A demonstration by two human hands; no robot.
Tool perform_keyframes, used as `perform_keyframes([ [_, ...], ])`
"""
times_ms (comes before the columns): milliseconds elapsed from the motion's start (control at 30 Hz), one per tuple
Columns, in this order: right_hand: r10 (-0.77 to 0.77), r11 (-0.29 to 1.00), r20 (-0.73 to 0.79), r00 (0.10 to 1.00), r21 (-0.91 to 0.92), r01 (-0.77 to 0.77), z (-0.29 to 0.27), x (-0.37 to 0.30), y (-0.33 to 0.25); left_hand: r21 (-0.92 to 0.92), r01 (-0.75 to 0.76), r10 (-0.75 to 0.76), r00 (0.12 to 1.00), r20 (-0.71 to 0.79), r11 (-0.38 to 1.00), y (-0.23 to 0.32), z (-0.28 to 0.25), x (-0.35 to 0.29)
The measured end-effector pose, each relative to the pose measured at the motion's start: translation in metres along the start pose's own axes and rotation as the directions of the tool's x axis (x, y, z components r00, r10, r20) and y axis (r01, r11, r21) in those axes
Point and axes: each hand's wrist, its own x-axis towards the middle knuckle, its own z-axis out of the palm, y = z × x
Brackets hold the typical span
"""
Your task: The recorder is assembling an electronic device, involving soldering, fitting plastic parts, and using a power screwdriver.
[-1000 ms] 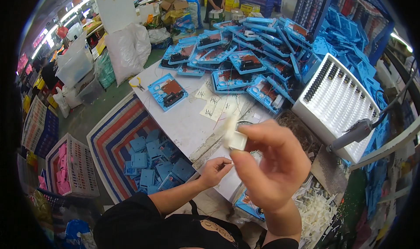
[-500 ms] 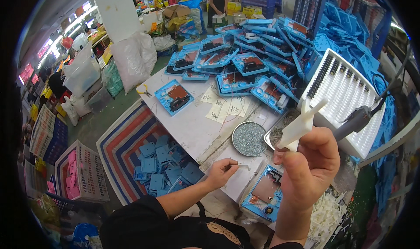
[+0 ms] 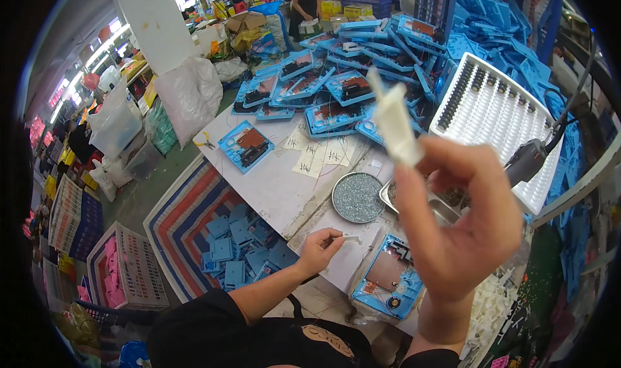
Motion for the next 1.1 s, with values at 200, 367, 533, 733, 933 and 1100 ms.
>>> perform_keyframes([
  [200, 0.107, 0.95, -0.064, 0.992, 0.301, -0.083, -0.01, 0.044, 0.005, -0.031, -0.013, 0.013, 1.0, -0.007, 0.999, 0.006, 0.004, 0.001],
  [367, 0.134, 0.837, -0.004, 0.991, 0.536, -0.111, -0.014, 0.049, 0.023, -0.008, -0.016, 0.016, 1.0, -0.013, 1.0, -0.002, 0.004, 0.002],
  [533, 0.205, 0.723, 0.076, 0.976, 0.66, -0.204, -0.011, 0.048, 0.022, -0.024, -0.021, 0.02, 1.0, -0.015, 1.0, 0.0, 0.004, 0.002],
  [733, 0.183, 0.758, 0.023, 0.983, 0.634, -0.156, -0.007, 0.047, 0.027, -0.04, -0.028, 0.027, 1.0, -0.016, 0.999, -0.002, 0.004, 0.002],
  [933, 0.227, 0.769, -0.035, 0.973, 0.619, -0.157, -0.005, 0.045, 0.026, -0.02, -0.021, 0.02, 0.999, -0.027, 1.0, -0.001, 0.004, 0.002],
  [1100, 0.184, 0.757, -0.034, 0.982, 0.642, -0.12, -0.01, 0.041, 0.029, 0.04, -0.025, 0.026, 0.999, -0.031, 0.999, -0.001, 0.003, 0.004],
])
